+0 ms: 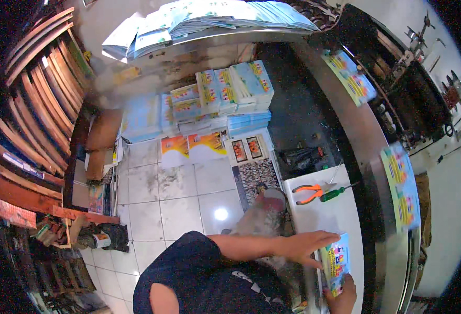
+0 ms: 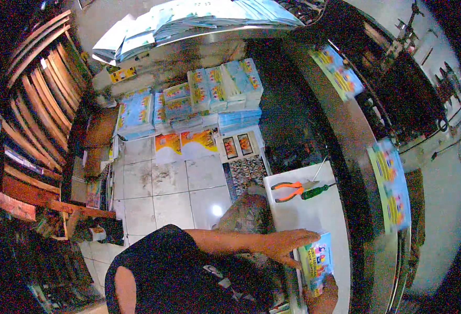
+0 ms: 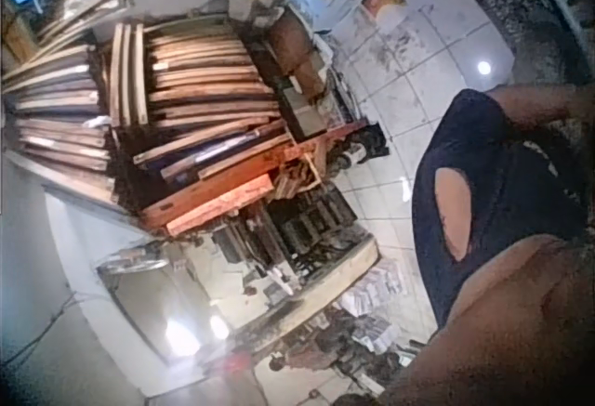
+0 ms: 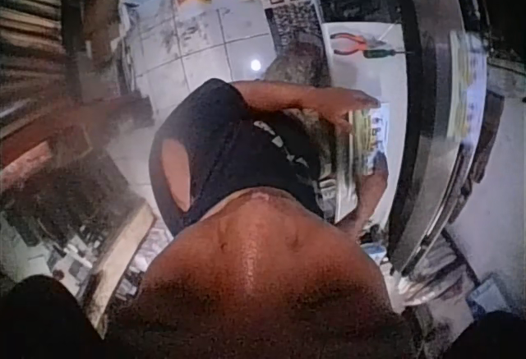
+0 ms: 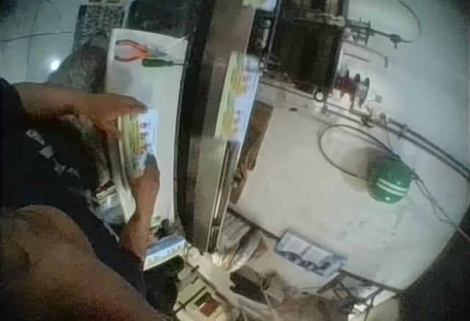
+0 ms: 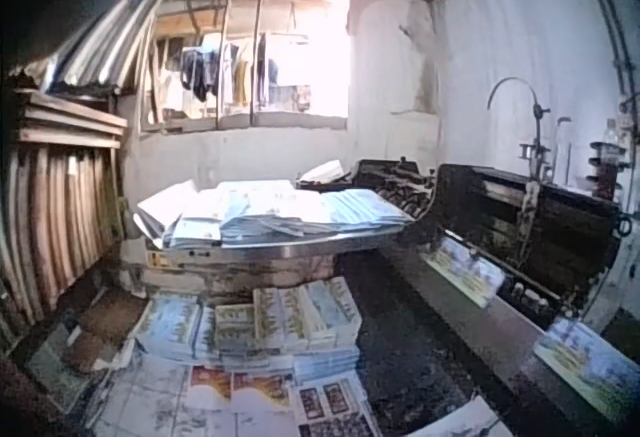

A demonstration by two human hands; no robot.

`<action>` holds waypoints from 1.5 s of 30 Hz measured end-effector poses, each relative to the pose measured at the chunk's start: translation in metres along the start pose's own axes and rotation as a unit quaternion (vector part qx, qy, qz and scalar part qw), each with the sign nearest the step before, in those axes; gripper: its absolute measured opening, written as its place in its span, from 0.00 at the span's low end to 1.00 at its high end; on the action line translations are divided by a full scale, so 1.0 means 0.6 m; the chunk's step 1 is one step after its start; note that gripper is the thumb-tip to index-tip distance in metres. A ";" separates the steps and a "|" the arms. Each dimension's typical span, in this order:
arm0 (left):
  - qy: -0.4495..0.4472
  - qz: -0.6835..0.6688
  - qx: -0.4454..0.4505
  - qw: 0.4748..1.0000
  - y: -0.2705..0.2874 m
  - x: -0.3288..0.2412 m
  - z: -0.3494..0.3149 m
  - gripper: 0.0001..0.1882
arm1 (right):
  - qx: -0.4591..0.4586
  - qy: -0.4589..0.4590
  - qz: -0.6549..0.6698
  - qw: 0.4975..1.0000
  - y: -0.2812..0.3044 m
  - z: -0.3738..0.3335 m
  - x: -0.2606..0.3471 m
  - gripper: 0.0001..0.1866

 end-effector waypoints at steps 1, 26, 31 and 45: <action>-0.003 -0.004 0.002 1.000 0.000 -0.007 0.003 0.52 | -0.001 -0.005 -0.002 1.000 0.027 0.000 0.008 0.36; 0.055 0.191 0.159 0.967 -0.061 0.032 0.023 0.43 | -0.358 -0.047 -0.270 0.893 0.250 0.283 -0.234 0.30; 0.090 0.163 0.053 0.981 -0.023 0.005 0.016 0.41 | -0.312 -0.007 -0.170 0.935 0.219 0.193 -0.136 0.30; 0.132 0.119 0.014 0.984 0.000 0.018 0.012 0.43 | 0.001 -0.052 -0.002 0.999 -0.051 -0.017 -0.017 0.49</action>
Point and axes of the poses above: each hand's wrist, its own z-axis towards the middle knuckle, its own y-axis out of the back of the hand, x = y × z, the point moved 9 cm from there along z, towards the middle knuckle, and after that the axes turned 3 degrees about -x, right-handed, at the moved point
